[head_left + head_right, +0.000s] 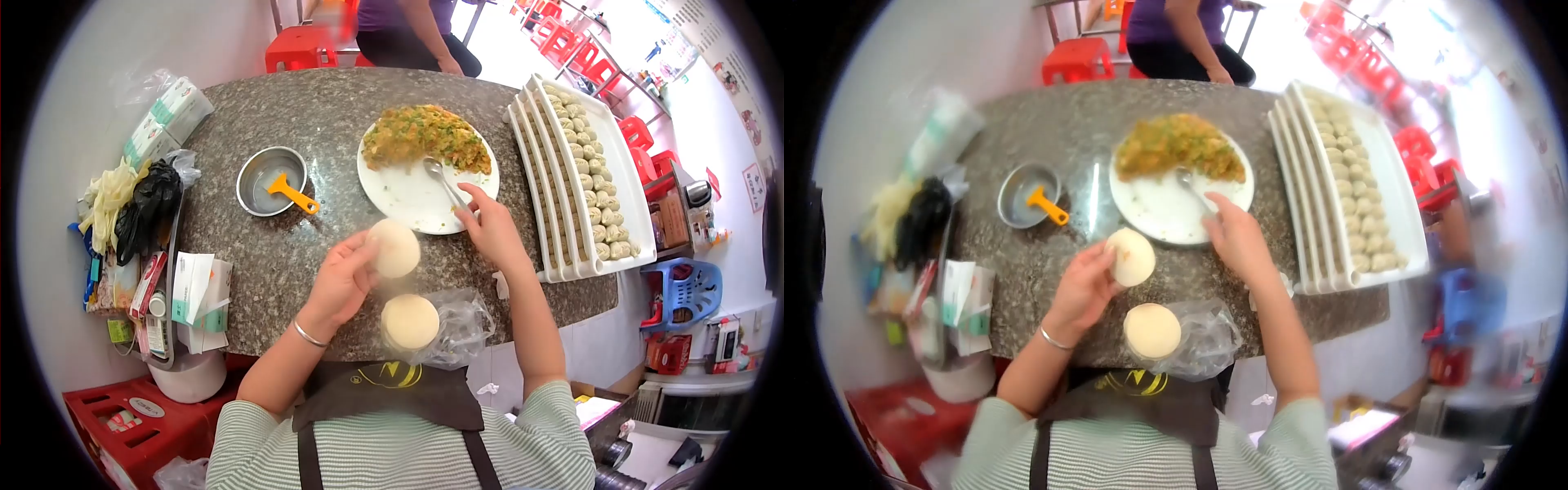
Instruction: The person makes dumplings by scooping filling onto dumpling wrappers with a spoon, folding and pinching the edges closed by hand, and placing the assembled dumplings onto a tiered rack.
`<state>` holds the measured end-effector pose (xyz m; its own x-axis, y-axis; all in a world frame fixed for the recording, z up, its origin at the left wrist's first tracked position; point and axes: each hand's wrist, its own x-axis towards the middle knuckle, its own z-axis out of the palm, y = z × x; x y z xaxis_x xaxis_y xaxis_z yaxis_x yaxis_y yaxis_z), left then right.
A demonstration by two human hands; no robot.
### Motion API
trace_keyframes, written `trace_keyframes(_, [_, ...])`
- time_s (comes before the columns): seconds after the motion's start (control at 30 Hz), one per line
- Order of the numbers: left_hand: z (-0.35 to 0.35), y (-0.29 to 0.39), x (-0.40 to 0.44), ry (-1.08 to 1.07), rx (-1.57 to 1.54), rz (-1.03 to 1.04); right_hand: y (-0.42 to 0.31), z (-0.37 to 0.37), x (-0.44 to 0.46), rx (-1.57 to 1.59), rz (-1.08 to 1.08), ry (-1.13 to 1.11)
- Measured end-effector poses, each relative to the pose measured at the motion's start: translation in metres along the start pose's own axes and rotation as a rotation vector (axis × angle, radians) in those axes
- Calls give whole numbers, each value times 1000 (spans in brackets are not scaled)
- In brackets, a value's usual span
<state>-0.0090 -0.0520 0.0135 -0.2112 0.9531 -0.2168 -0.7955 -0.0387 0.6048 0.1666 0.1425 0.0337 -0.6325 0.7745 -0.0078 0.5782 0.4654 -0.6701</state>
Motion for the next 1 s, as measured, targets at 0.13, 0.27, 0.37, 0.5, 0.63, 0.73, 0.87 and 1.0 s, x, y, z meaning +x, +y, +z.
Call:
trace_keyframes(0.13, [-3, 3, -1, 19, -1, 20, 5, -4, 10, -64, -135, 286])
trace_keyframes(0.27, [-17, 1, -2, 51, 32, -5, 41, -4, 22, 23, -118, 487])
trace_keyframes(0.37, [-20, -2, 3, 25, 28, -46, 44, 18, -1, 17, -89, 260])
trace_keyframes(0.5, [-36, -18, 9, 0, -41, -69, 20, 8, -20, 109, 25, 218])
trace_keyframes(0.63, [-33, -12, 9, 48, -90, -129, 26, 6, -29, 213, -67, 324])
trace_keyframes(0.73, [-34, -12, 14, 44, -101, -113, 33, 19, -39, 178, -149, 243])
trace_keyframes(0.87, [-41, -22, 13, 89, -123, -68, 19, 11, -53, 336, -38, 287])
trace_keyframes(1.0, [-39, -21, 11, 112, -85, -75, 21, 18, -63, 295, 42, 142])
